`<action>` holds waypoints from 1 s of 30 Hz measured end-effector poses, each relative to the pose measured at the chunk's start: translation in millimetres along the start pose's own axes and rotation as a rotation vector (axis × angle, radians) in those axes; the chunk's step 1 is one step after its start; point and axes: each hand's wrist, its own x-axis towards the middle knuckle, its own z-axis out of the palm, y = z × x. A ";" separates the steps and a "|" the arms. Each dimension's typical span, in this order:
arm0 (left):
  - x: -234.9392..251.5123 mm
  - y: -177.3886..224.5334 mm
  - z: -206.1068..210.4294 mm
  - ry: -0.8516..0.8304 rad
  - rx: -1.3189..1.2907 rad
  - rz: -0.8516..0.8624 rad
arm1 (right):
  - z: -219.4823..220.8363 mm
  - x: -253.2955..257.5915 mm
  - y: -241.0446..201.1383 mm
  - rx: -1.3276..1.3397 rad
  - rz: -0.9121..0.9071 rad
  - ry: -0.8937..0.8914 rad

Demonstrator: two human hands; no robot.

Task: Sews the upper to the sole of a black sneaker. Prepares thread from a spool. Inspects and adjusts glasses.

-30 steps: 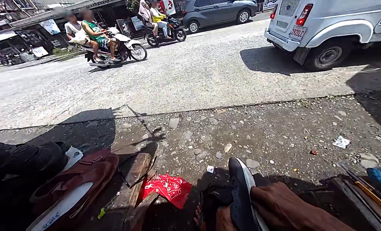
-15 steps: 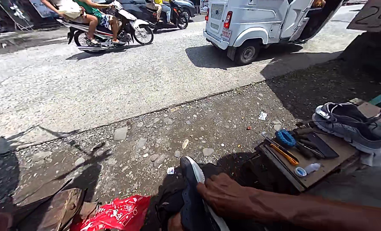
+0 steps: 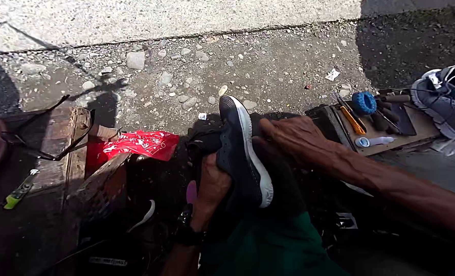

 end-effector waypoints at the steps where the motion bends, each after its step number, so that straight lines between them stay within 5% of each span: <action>1: -0.1 -2.1 0.2 0.006 0.019 0.011 | -2.9 -3.7 3.7 0.000 0.020 0.034; 4: 0.4 -5.6 1.6 0.016 0.089 0.057 | -0.4 -9.9 8.7 0.145 0.121 0.036; 7: 2.6 -6.0 2.9 0.014 0.099 0.075 | 21.1 -15.8 9.9 0.563 0.232 -0.046; 10: 1.7 -6.7 1.7 0.010 0.079 0.074 | 42.0 -24.3 6.1 0.833 0.242 0.098; 18: -0.1 -7.9 0.9 0.002 0.063 0.084 | 57.7 -7.4 1.7 0.401 -0.120 0.386; 25: -0.9 -6.8 0.3 0.012 0.065 0.073 | 5.3 -30.7 1.1 1.374 0.077 0.448; 30: 0.2 -11.5 5.1 0.028 -0.001 0.100 | -5.8 -41.9 -4.2 1.786 0.118 0.224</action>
